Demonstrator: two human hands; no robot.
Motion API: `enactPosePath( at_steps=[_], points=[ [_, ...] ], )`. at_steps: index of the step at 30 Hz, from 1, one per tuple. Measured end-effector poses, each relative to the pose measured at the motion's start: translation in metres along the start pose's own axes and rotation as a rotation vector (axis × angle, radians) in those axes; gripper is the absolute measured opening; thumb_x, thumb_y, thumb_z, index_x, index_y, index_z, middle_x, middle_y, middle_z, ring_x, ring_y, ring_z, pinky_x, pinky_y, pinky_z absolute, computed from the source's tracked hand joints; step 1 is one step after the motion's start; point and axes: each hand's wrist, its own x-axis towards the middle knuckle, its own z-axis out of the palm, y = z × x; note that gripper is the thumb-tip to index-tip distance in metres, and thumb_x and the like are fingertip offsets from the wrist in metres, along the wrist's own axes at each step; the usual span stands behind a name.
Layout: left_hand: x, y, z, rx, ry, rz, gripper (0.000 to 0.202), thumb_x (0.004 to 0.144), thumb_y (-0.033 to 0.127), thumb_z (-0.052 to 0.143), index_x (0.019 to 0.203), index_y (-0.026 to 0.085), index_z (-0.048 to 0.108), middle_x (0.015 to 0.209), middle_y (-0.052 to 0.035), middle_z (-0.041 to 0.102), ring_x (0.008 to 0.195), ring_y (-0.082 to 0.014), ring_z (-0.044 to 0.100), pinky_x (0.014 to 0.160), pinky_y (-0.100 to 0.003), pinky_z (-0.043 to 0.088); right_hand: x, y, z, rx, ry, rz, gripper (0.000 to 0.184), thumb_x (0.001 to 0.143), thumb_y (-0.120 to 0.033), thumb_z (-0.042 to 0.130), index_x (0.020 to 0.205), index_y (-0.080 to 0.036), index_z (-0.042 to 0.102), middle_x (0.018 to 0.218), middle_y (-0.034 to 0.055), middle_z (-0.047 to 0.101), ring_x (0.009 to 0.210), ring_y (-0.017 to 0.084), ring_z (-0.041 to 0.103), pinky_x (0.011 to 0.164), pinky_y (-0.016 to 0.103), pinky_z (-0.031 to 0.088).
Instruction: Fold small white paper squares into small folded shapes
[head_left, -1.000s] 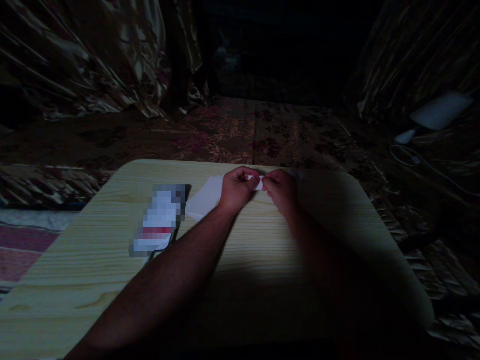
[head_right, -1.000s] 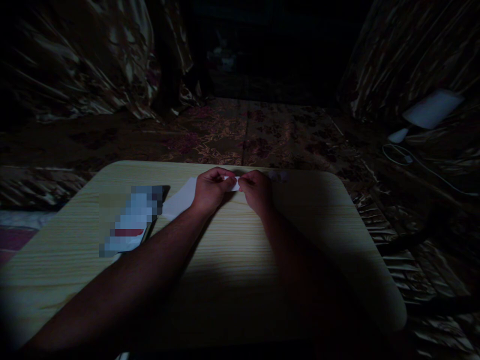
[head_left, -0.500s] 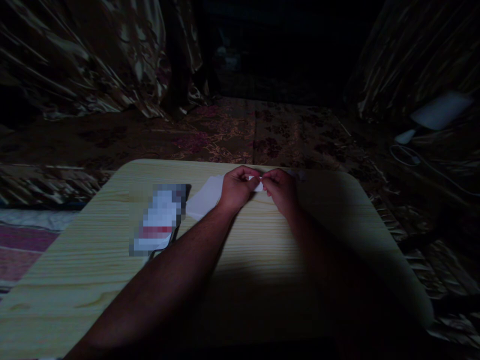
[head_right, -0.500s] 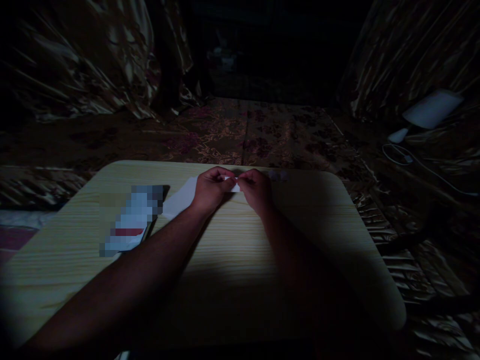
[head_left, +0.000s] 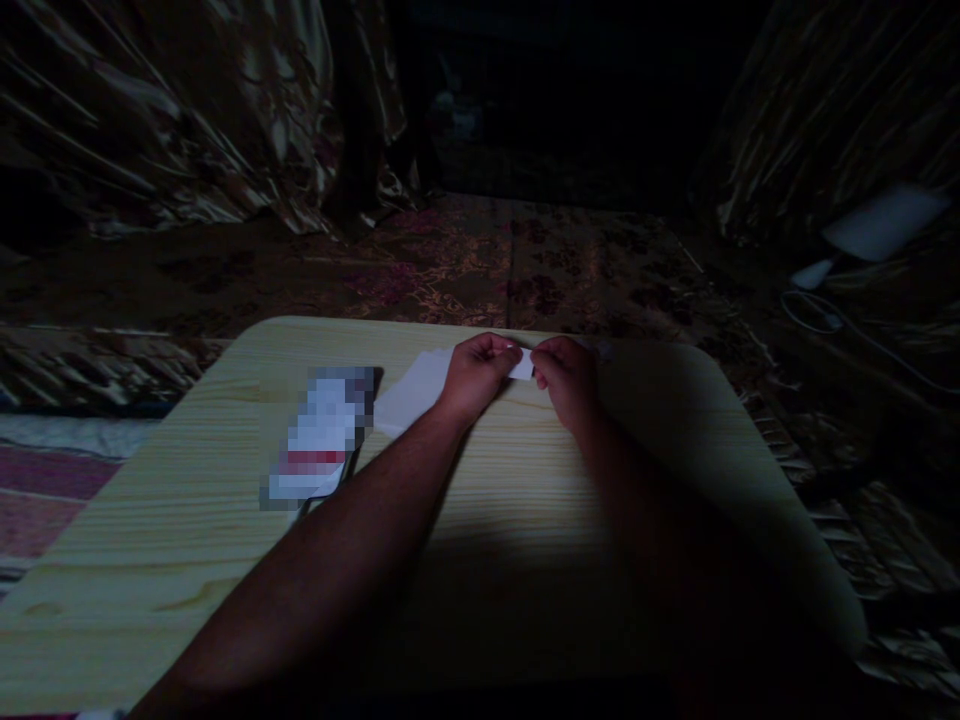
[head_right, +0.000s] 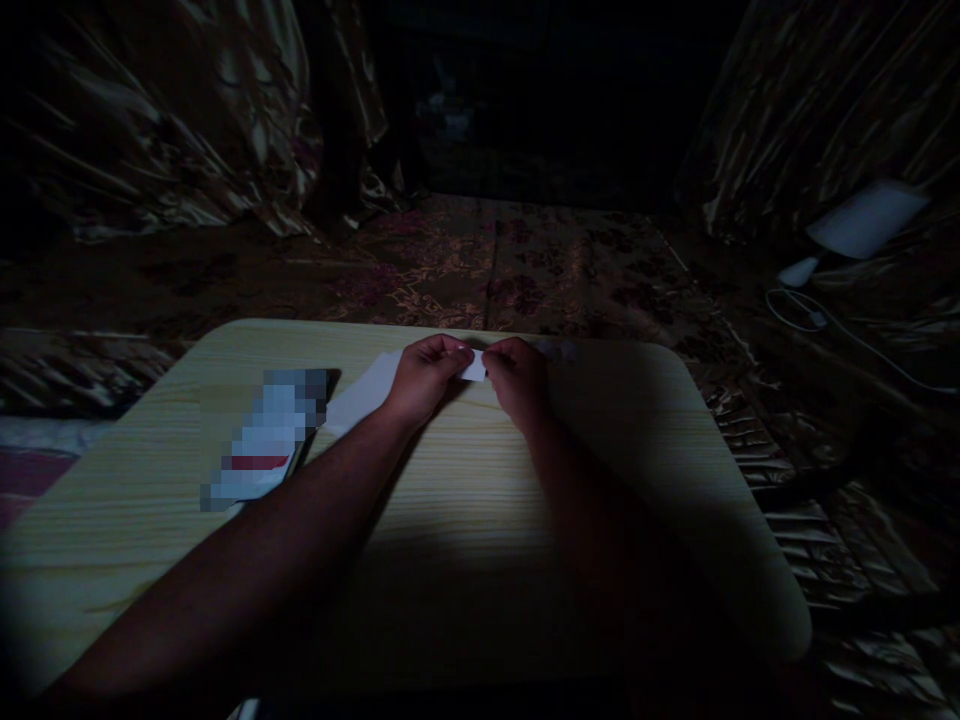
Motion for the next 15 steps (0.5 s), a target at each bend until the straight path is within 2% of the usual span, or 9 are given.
enactPosePath(
  at_steps=[15],
  points=[
    [-0.0017,-0.0001,-0.0002,-0.017,0.035,0.005,0.021,0.063,0.03,0.082,0.069,0.015,0.07,0.063,-0.0014,0.066,0.053,-0.0089,0.05,0.053,-0.024,0.037,0.0009,0.0032,0.001,-0.035,-0.007,-0.042,0.015,0.074,-0.035,0.066,0.075,-0.022,0.06,0.054,-0.0053,0.057,0.049,0.011,0.049,0.05,0.026,0.039]
  ],
)
